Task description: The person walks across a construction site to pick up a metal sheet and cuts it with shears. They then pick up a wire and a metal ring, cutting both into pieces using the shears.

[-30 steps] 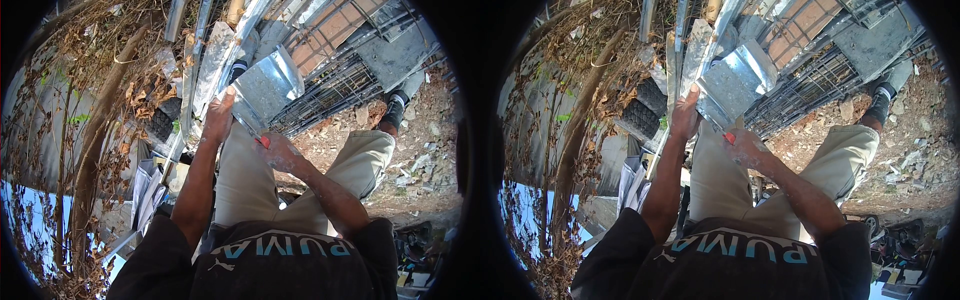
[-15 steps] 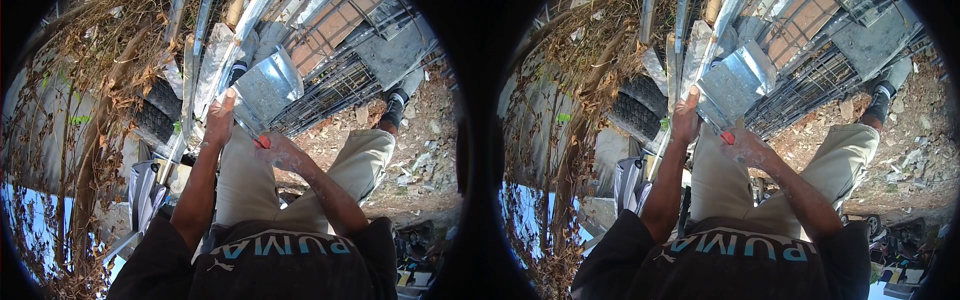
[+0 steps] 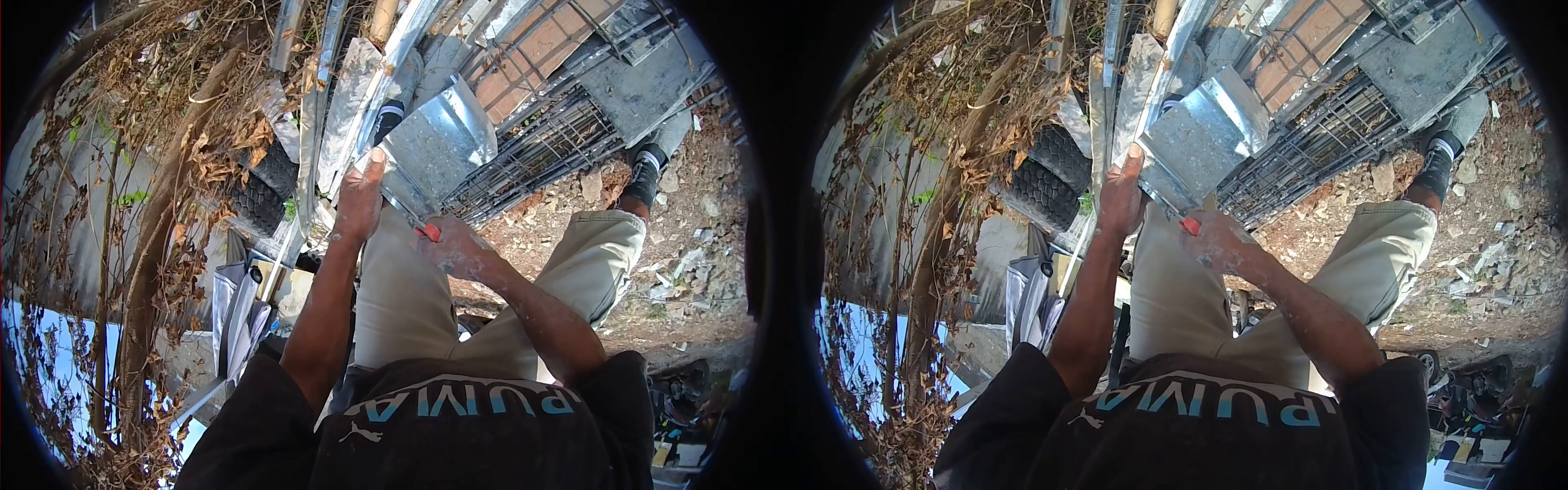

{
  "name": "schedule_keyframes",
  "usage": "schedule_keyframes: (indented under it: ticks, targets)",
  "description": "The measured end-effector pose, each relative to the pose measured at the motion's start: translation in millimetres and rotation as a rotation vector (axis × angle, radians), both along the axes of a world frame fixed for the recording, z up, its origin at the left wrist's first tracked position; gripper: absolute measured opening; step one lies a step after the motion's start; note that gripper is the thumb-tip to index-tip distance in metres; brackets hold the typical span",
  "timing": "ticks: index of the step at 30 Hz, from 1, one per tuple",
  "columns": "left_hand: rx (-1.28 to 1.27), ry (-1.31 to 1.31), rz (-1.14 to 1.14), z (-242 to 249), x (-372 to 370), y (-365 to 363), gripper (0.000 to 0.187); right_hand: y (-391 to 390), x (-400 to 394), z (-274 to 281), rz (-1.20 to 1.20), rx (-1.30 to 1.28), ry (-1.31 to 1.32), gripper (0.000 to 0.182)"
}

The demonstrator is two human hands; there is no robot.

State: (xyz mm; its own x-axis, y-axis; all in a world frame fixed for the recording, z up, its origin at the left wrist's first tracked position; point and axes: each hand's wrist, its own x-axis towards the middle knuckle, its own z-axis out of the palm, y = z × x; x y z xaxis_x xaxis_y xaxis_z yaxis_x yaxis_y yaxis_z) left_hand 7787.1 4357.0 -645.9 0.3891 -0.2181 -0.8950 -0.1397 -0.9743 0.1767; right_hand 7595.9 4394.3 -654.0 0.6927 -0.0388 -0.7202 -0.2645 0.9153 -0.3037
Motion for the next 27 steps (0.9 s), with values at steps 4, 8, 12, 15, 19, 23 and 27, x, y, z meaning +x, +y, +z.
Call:
schedule_keyframes:
  ticks: [4,8,12,15,19,23,27]
  targets:
    - [0.05,-0.027,-0.054,-5.6,7.4,4.4,0.052,0.8,1.0,-1.2,0.025,-0.007,0.029,0.034]
    - [-0.005,-0.013,-0.018,-9.2,-1.5,4.2,0.056,5.2,0.5,-4.3,0.01,-0.063,0.066,0.033]
    - [0.04,-0.018,-0.027,-13.2,4.7,4.7,0.058,8.3,-3.6,-12.4,-0.038,-0.071,-0.014,0.031]
    - [0.055,-0.002,-0.101,-13.9,12.1,3.5,0.059,-2.4,-9.9,-14.1,-0.069,0.043,-0.085,0.028]
    - [0.023,-0.032,-0.064,-6.2,1.2,-5.0,0.058,-8.2,-10.4,-9.8,-0.134,0.189,-0.18,0.022]
    - [-0.068,-0.009,0.068,4.7,-17.1,-15.6,0.054,-15.7,-10.0,-3.8,-0.175,0.299,-0.186,0.019]
    - [-0.063,0.018,0.154,3.9,-8.4,-8.3,0.047,-10.2,-6.1,-1.4,-0.161,0.281,-0.172,0.02]
